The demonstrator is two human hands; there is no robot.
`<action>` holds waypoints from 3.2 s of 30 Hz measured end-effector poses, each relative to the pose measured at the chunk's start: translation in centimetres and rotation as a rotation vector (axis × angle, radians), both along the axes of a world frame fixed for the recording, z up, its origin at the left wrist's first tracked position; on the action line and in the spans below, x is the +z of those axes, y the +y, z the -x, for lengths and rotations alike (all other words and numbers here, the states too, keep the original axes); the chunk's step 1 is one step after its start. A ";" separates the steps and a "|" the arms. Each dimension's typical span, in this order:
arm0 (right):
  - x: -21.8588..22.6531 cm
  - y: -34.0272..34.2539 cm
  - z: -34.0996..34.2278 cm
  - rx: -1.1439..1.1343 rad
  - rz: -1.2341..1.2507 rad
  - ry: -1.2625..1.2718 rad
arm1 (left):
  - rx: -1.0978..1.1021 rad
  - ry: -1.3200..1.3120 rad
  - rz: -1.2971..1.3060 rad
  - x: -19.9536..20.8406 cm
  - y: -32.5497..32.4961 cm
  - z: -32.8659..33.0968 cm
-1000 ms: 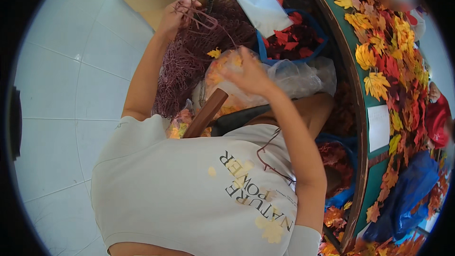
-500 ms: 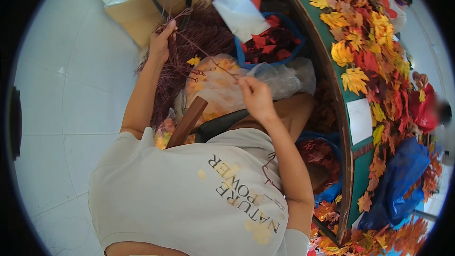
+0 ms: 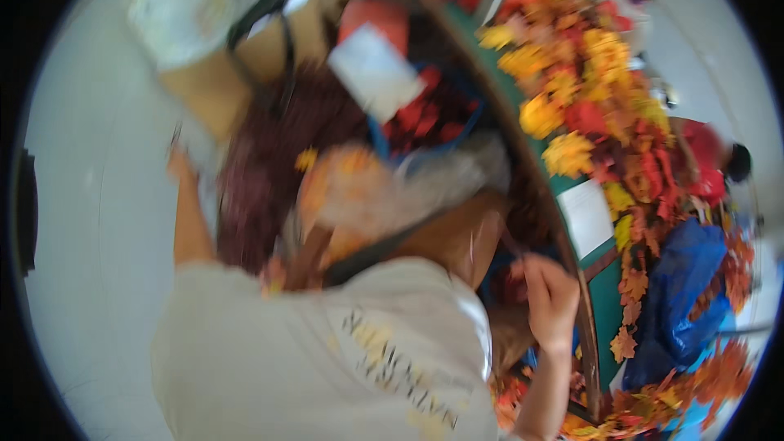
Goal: Assemble artificial maple leaves onto a wire stem to create a decorative branch.
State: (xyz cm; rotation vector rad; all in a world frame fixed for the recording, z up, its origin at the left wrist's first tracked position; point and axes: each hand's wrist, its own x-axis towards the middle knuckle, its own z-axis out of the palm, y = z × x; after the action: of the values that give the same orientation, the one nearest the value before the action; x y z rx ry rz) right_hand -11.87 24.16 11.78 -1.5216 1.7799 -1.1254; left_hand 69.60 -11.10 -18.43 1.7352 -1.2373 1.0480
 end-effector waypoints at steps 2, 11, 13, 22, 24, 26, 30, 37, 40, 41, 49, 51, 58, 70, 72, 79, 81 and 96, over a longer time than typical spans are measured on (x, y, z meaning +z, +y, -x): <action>-0.1 4.8 1.4 -0.308 0.016 0.003 | 0.052 0.913 -0.246 1.5 -2.8 16.1; 3.6 8.7 1.1 -0.351 0.090 -0.296 | -0.516 -0.460 -1.845 11.5 0.4 32.6; 4.0 9.1 1.1 -0.325 0.068 -0.353 | -1.095 -0.253 -1.796 18.9 2.4 41.2; -0.2 5.4 -4.2 -0.056 0.118 -0.103 | -2.567 -0.178 -1.405 32.2 21.8 67.5; -2.7 5.9 -3.6 -0.055 0.122 0.164 | -2.391 -0.359 -1.714 33.9 24.7 69.6; -3.3 7.3 -3.4 -0.118 0.088 0.277 | -2.434 -0.356 -1.641 33.1 26.1 70.7; -3.9 10.1 -1.2 -0.060 0.094 0.039 | -2.753 0.304 -1.931 31.6 27.1 72.0; -3.0 12.4 3.2 -0.431 0.719 -0.754 | -2.593 0.274 -1.882 29.2 28.3 71.4; -3.0 12.8 4.3 -0.474 0.684 -0.828 | -2.517 0.331 -1.906 27.2 28.1 72.0; -3.3 13.1 4.6 -0.508 0.687 -0.827 | -2.514 0.317 -1.886 26.9 28.0 72.2; -3.8 13.9 5.0 -0.565 0.636 -0.722 | -2.416 0.318 -2.041 25.0 25.9 72.9; -3.6 14.1 5.8 -0.497 0.498 -0.236 | -2.355 0.193 -2.096 25.4 24.7 73.1; -4.6 18.3 7.1 -0.046 0.597 -0.557 | -2.194 0.238 -2.015 25.2 20.3 73.6; -5.6 15.7 6.0 -0.373 0.664 -0.611 | -2.226 -0.045 -2.143 23.8 20.2 73.8; -5.9 15.7 6.7 -0.390 0.665 -0.655 | -2.225 -0.040 -2.122 23.4 19.4 74.0; -8.9 18.2 7.9 -0.452 0.359 -0.508 | -2.188 0.025 -2.104 21.4 17.6 74.2; -11.2 21.1 8.9 -0.436 0.130 -0.359 | -2.102 -0.010 -2.127 21.2 17.2 74.4; -27.3 34.8 0.4 -0.586 -0.595 -0.808 | -1.657 -0.023 -2.262 12.9 14.5 74.7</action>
State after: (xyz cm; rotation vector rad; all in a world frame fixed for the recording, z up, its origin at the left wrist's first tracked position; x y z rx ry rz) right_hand -12.25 58.95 -15.47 -0.1295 1.7329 -1.0866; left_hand -5.12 3.39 -5.54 0.4726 -3.0079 -1.9750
